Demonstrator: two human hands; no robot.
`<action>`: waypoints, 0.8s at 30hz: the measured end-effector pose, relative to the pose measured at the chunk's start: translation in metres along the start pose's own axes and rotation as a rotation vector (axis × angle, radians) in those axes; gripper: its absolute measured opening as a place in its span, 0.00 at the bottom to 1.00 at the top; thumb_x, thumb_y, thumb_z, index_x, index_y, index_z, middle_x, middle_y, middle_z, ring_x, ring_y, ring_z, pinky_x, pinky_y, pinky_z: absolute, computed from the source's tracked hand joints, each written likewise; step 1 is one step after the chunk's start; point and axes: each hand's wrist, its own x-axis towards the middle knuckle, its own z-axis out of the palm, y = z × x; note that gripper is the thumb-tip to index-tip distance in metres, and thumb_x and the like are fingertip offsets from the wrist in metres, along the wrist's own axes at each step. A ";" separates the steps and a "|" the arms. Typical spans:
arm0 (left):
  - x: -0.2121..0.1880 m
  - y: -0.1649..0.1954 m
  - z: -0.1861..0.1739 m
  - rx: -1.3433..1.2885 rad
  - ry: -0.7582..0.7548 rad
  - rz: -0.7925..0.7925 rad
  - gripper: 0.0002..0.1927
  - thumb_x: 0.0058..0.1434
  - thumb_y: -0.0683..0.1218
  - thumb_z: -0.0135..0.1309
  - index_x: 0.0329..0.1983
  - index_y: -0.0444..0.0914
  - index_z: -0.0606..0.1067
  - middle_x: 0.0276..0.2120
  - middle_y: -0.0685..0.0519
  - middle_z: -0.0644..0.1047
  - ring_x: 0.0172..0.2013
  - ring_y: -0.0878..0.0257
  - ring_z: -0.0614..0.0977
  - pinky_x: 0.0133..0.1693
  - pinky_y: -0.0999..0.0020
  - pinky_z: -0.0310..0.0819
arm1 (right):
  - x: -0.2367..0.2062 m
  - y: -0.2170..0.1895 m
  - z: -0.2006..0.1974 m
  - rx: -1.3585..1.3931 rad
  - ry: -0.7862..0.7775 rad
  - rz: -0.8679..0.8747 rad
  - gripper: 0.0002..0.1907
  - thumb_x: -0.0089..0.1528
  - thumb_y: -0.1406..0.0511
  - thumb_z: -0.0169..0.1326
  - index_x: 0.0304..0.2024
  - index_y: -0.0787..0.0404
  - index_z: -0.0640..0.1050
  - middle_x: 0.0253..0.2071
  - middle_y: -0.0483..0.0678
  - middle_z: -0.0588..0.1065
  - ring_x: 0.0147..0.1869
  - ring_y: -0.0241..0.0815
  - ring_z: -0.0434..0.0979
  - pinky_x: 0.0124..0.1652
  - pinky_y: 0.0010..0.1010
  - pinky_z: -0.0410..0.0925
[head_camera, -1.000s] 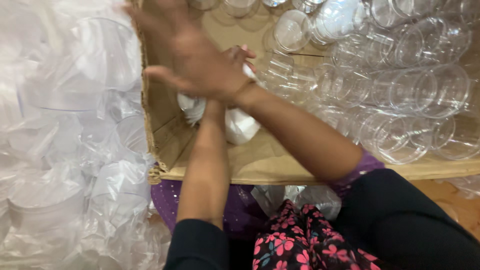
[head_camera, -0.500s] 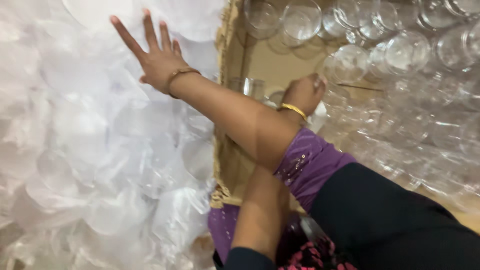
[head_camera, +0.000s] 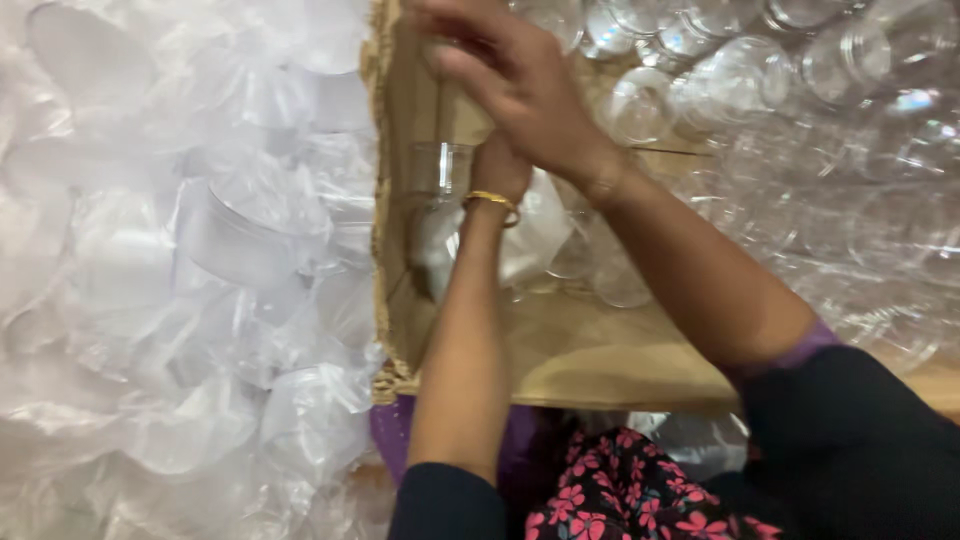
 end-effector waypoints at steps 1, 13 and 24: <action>0.001 0.000 0.000 -0.030 -0.019 0.015 0.23 0.73 0.58 0.41 0.38 0.37 0.78 0.30 0.47 0.82 0.35 0.54 0.84 0.39 0.60 0.75 | -0.029 0.005 -0.022 0.033 0.044 -0.074 0.26 0.78 0.61 0.54 0.75 0.62 0.63 0.70 0.55 0.68 0.77 0.46 0.68 0.76 0.36 0.62; -0.019 0.050 -0.005 -0.903 -0.300 -0.164 0.21 0.70 0.57 0.46 0.54 0.37 0.72 0.39 0.51 0.83 0.43 0.63 0.84 0.46 0.67 0.79 | -0.165 0.070 -0.074 0.336 -0.103 0.555 0.16 0.66 0.62 0.61 0.50 0.67 0.81 0.42 0.40 0.80 0.44 0.26 0.75 0.45 0.23 0.69; -0.022 0.029 0.002 -0.453 -0.300 -0.181 0.16 0.60 0.50 0.65 0.44 0.34 0.81 0.34 0.57 0.81 0.36 0.67 0.78 0.41 0.69 0.74 | -0.182 0.112 -0.109 0.046 0.223 0.624 0.10 0.68 0.65 0.58 0.48 0.65 0.81 0.41 0.47 0.81 0.42 0.32 0.77 0.44 0.26 0.72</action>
